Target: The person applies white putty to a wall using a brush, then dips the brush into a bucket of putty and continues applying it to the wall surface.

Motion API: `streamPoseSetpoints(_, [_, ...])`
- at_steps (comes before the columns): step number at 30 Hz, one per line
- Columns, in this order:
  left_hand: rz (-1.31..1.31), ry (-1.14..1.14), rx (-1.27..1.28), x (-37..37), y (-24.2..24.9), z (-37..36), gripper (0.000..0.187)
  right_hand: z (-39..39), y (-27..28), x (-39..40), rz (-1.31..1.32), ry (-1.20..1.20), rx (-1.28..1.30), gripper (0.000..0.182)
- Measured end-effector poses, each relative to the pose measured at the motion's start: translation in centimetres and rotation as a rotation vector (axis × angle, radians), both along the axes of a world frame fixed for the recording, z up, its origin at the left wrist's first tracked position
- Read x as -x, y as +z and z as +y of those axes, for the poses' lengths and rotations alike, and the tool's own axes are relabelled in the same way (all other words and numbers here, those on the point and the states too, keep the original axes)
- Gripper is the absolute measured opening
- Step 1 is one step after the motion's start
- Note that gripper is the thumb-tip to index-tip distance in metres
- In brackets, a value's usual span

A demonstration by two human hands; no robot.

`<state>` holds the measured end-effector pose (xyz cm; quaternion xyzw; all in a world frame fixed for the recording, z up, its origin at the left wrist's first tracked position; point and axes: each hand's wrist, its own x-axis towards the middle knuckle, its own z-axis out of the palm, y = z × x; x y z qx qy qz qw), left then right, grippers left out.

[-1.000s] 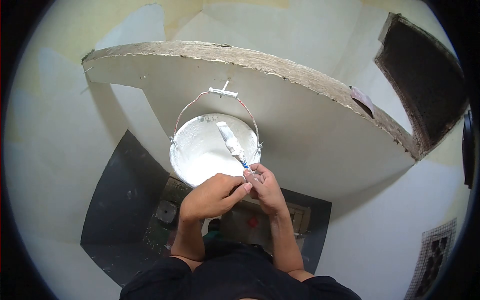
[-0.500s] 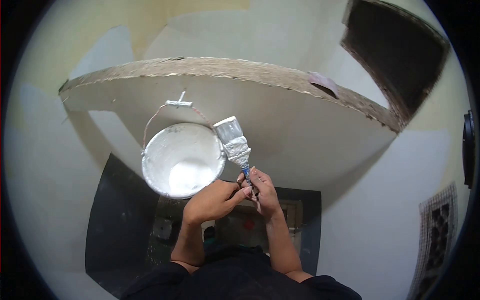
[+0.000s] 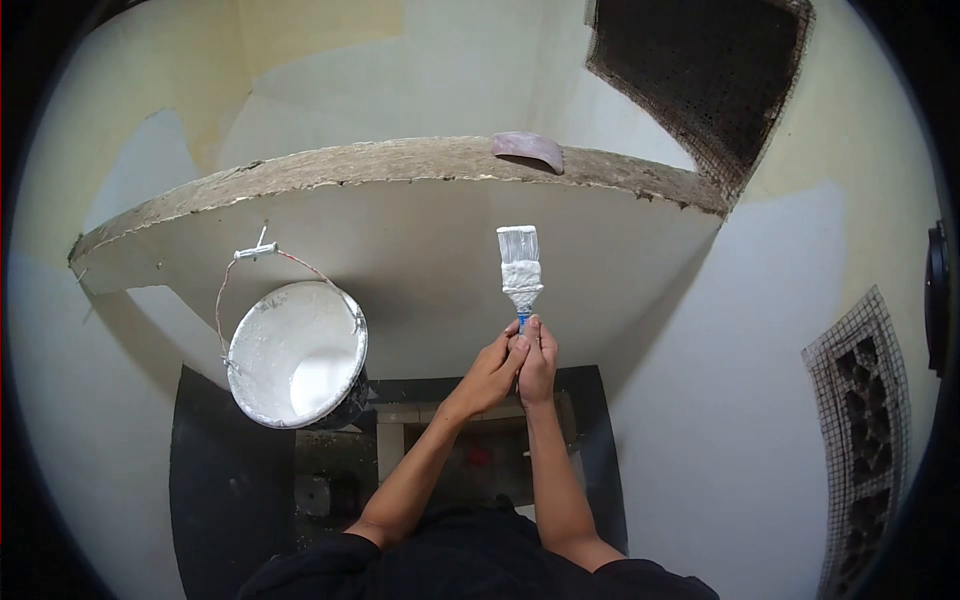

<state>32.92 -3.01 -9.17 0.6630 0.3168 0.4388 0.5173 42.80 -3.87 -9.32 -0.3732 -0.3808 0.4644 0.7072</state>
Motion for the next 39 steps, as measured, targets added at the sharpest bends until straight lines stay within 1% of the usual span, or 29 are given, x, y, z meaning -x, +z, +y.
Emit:
streamPoseSetpoints(3, [0.075, -0.013, 0.171, 0.0, 1.6, -0.3, 0.063, 0.7, -1.6, -0.7, 0.069, 0.070, -0.056, 0.033])
streamPoseSetpoints(5, [0.027, 0.040, 0.125, -0.2, 0.0, 0.3, 0.061, 1.4, -2.7, -0.6, 0.082, 0.084, -0.079, 0.032])
streamPoseSetpoints(10, [0.002, 0.111, 0.052, 0.1, 0.0, 0.9, 0.056, 2.7, -3.1, 0.6, 0.030, 0.036, -0.085, 0.033])
streamPoseSetpoints(13, [-0.025, 0.154, 0.001, 0.0, -0.4, 1.7, 0.055, 3.5, -3.0, 0.7, -0.126, -0.029, -0.086, 0.035])
streamPoseSetpoints(16, [-0.050, 0.181, -0.026, -0.1, -0.1, 2.4, 0.055, 4.1, -2.1, 0.7, -0.174, -0.030, -0.082, 0.037])
streamPoseSetpoints(19, [-0.060, 0.197, -0.054, -0.2, 0.5, 3.1, 0.054, 5.3, -1.6, 1.0, -0.223, -0.088, -0.142, 0.036])
streamPoseSetpoints(28, [-0.054, 0.197, -0.072, 0.0, 2.4, 4.8, 0.055, 6.9, 0.4, 1.5, -0.075, -0.037, -0.109, 0.036])
streamPoseSetpoints(33, [-0.036, 0.200, -0.085, -0.1, 2.3, 5.7, 0.055, 7.6, 0.5, 1.5, -0.085, -0.049, -0.109, 0.038])
streamPoseSetpoints(39, [-0.003, 0.182, -0.047, 0.0, 1.3, 5.8, 0.056, 7.7, -1.1, 1.5, -0.122, -0.094, -0.081, 0.039])
